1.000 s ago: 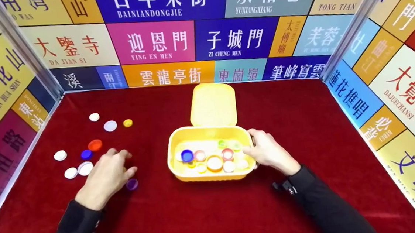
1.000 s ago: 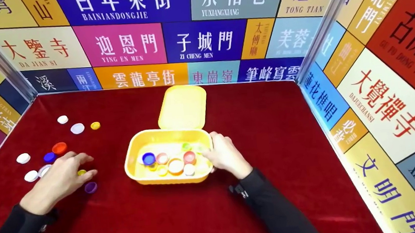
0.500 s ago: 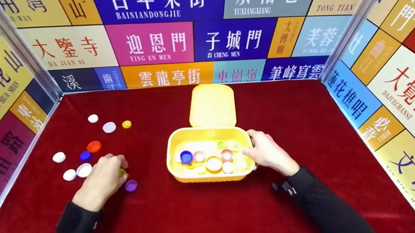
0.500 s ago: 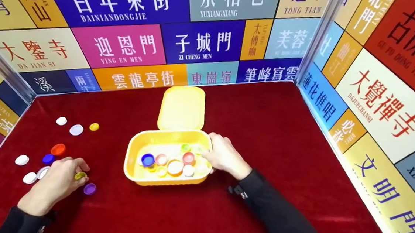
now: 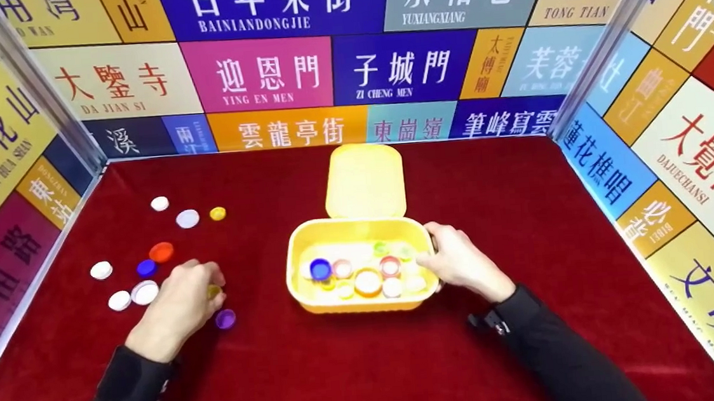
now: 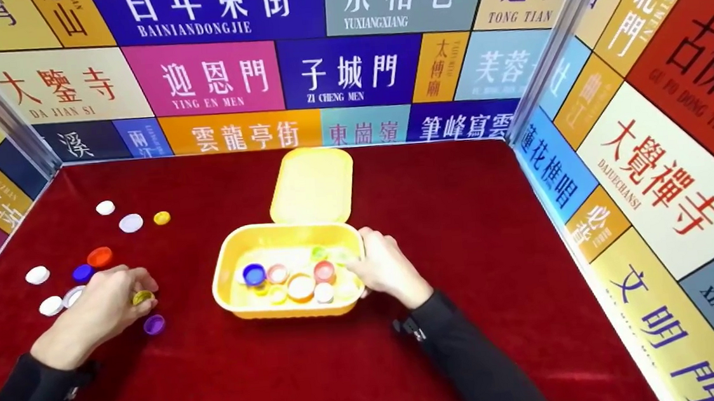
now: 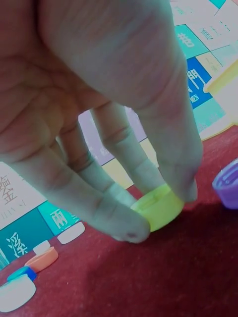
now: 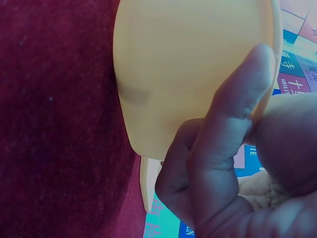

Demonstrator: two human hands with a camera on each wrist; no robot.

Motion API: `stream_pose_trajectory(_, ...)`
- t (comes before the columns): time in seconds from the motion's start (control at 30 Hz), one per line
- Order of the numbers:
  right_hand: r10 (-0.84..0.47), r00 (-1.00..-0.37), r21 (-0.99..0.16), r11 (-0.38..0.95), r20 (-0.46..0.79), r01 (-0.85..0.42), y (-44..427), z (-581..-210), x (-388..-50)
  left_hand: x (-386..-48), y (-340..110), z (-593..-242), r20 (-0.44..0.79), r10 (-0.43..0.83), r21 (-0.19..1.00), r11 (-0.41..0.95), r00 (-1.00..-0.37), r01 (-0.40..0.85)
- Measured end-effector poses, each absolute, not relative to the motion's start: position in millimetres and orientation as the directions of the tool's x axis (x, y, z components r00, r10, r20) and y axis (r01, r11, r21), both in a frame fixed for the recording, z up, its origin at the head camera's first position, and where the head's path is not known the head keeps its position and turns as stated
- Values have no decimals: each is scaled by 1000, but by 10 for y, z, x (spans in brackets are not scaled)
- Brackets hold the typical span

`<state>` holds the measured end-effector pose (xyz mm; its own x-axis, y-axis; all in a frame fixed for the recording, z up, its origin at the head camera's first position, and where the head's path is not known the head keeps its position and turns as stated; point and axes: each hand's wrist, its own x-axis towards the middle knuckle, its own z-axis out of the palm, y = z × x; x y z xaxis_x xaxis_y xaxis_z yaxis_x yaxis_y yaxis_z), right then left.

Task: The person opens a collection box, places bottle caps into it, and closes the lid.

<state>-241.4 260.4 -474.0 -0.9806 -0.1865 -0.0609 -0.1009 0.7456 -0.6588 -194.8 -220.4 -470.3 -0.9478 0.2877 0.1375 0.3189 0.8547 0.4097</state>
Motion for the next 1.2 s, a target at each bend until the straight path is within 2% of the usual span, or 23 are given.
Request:
stream_pose_trajectory(0.2,-190,-981,-643,757,-49,-114,2607,-4732,-2404,-1996,-2023,-4608,220,290,415,836,-931,359)
stream_pose_trajectory(0.57,-189,-981,-651,751,-52,-110,2623,-4729,-2410,-2126,-1499,-4468,444,345,381,763,-827,523)
stream_pose_trajectory(0.87,-195,-979,-667,738,-62,-105,2610,-4738,-2404,-2186,-1088,-4529,470,453,356,688,-758,632)
stream_pose_trajectory(1.2,-189,-981,-647,754,-48,-114,2618,-4744,-2403,-2239,-772,-4681,427,560,294,656,-709,695)
